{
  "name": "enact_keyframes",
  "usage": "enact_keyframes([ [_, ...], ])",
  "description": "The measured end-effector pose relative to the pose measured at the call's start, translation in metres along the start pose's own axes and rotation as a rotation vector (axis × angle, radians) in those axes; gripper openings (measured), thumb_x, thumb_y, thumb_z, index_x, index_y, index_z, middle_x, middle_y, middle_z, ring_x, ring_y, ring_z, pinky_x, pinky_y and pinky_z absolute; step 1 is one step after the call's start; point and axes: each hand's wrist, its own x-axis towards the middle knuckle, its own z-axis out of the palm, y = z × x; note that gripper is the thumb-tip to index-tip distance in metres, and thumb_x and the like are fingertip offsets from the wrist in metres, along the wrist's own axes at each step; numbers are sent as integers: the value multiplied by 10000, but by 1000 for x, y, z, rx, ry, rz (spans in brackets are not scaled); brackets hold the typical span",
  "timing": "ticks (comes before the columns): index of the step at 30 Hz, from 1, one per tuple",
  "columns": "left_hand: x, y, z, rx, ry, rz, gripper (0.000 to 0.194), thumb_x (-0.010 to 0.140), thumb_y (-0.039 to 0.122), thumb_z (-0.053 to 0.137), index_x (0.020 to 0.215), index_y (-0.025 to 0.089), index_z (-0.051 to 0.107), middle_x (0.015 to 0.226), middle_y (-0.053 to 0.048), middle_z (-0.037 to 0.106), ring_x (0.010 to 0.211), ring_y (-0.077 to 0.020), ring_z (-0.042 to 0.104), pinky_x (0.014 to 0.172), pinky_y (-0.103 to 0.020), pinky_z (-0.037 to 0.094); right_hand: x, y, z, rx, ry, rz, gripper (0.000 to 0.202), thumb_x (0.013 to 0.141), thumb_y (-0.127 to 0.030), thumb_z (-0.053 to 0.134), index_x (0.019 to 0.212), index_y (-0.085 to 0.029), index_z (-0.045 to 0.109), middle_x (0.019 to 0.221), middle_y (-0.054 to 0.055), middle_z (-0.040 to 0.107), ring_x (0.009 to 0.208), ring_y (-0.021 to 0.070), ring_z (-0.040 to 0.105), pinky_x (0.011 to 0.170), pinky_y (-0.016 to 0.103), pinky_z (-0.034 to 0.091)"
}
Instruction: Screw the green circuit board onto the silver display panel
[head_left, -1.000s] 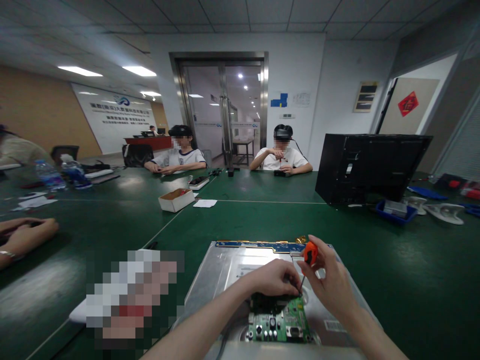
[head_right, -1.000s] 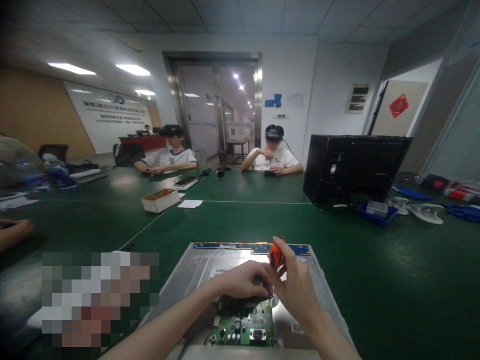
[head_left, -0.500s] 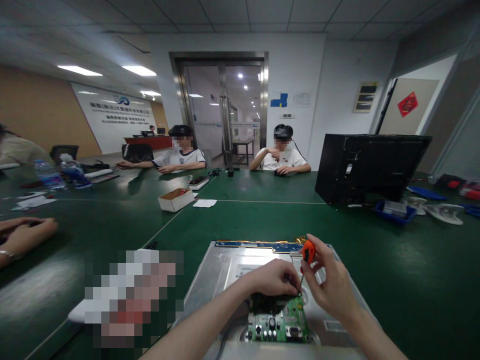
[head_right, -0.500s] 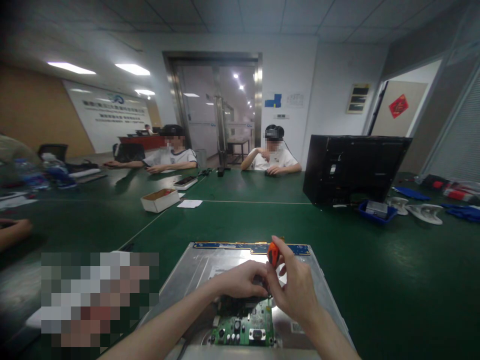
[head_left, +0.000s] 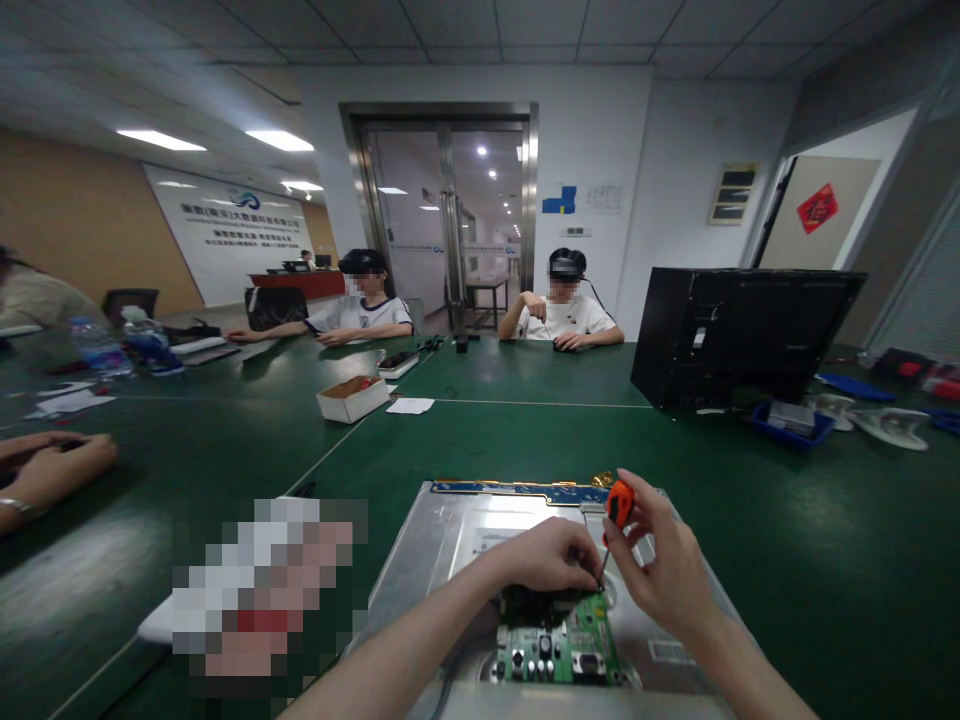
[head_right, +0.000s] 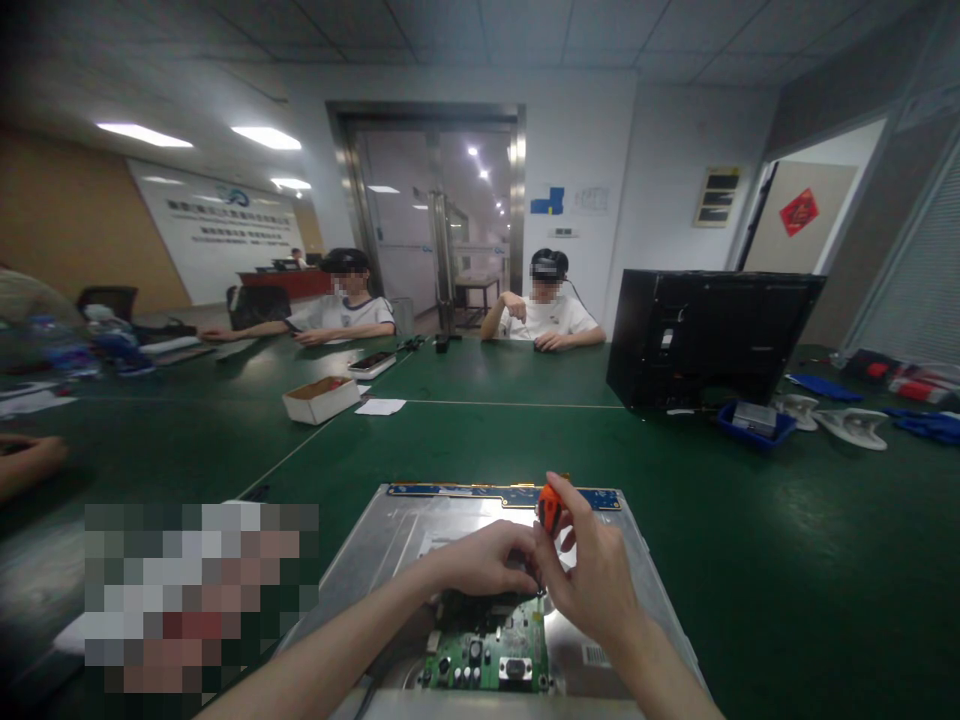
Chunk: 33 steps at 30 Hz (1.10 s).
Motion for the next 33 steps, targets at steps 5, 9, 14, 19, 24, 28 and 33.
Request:
enact_keyframes([
  [5, 0, -1, 0, -7, -7, 0, 82, 776, 110, 745, 828, 170, 765, 776, 22, 666, 737, -151, 578, 691, -211, 436, 0, 0, 0, 19, 14, 2, 451, 978, -260, 507, 1411, -184, 410, 786, 24, 692, 541, 150, 662, 497, 266, 558],
  [9, -1, -1, 0, -9, -10, -7, 106, 778, 105, 744, 849, 180, 768, 797, 22, 679, 753, -156, 590, 707, -212, 450, 1, -2, -1, -1, 49, -9, 444, 974, -257, 510, 1403, -186, 419, 788, 21, 696, 515, 143, 653, 477, 260, 542],
  [14, -1, 1, -1, -12, -6, -6, 107, 778, 110, 761, 854, 184, 764, 813, 21, 682, 770, -159, 590, 710, -211, 448, 4, -4, -2, -13, 50, -23, 435, 982, -261, 508, 1402, -192, 417, 775, 13, 689, 502, 140, 646, 456, 247, 522],
  [19, -2, 2, -3, -20, -11, 1, 119, 771, 97, 766, 858, 180, 763, 829, 18, 688, 782, -160, 594, 726, -215, 442, 4, -3, -3, 1, 52, -30, 432, 993, -267, 507, 1409, -198, 413, 779, 12, 688, 509, 135, 646, 458, 239, 525],
  [24, -2, 2, -3, -33, -6, 3, 103, 769, 88, 765, 829, 171, 754, 771, 29, 660, 739, -149, 576, 686, -213, 429, 2, -2, -2, 0, 35, -10, 434, 994, -283, 510, 1406, -190, 411, 778, 15, 682, 507, 137, 644, 455, 247, 536],
  [28, -3, 1, -3, -45, -7, 12, 134, 764, 76, 748, 859, 170, 756, 823, 21, 679, 773, -158, 586, 720, -221, 442, 2, -2, -2, -3, 21, -18, 424, 989, -263, 505, 1397, -193, 411, 770, 13, 674, 518, 141, 647, 476, 256, 550],
  [33, -2, 1, -2, -61, -7, 17, 124, 755, 81, 751, 844, 165, 745, 788, 28, 657, 752, -149, 571, 689, -212, 426, 2, -1, -1, 0, 6, -18, 424, 988, -250, 504, 1396, -192, 408, 769, 14, 673, 533, 145, 656, 483, 251, 552],
])
